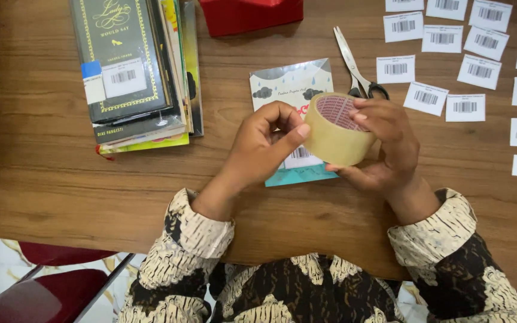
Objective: The person places a barcode sticker on the cover of a book titled 'Aquacero' and secures it with clear packing tape. They use scissors to cut the tape and smooth it down over the label, repeating the process to ensure the sticker is firmly attached.
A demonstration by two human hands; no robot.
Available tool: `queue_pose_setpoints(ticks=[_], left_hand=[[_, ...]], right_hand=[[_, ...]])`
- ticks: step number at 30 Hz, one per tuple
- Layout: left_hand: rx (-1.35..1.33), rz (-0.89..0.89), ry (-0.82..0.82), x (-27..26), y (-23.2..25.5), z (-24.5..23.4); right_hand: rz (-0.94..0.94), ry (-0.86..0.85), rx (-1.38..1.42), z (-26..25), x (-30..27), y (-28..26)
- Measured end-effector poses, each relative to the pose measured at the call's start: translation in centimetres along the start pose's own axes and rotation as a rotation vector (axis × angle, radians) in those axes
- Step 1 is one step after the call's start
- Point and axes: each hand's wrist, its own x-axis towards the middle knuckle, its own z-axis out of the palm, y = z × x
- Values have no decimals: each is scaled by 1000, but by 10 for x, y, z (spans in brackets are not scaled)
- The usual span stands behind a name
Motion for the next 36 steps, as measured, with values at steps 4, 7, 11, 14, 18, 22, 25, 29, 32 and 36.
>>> queue_pose_setpoints(ticks=[4,7,11,14,18,22,25,29,32,36], left_hand=[[-58,15,-21,6,2,-8],[29,1,70,2,13,-4],[461,18,240,-9,25,12],[380,-29,267,-14,18,17],[118,-135,217,-18,21,14],[10,-205,226,-17,2,8],[-21,-162,145,-14,-6,4],[82,-119,132,-11,-19,2],[-29,-102,138,-8,-36,7],[-76,-143,152,-11,-35,10]], right_hand=[[-34,-65,35,-7,5,5],[19,-144,62,-15,12,3],[-107,-340,-238,-19,34,-4],[-88,-343,-233,-19,42,-8],[-28,-371,-118,-26,41,-7],[-47,-309,-85,-20,28,-2],[-54,-295,-113,-17,17,3],[87,-149,59,-12,1,9],[198,-39,236,-4,-9,15],[256,-10,390,1,-21,28]])
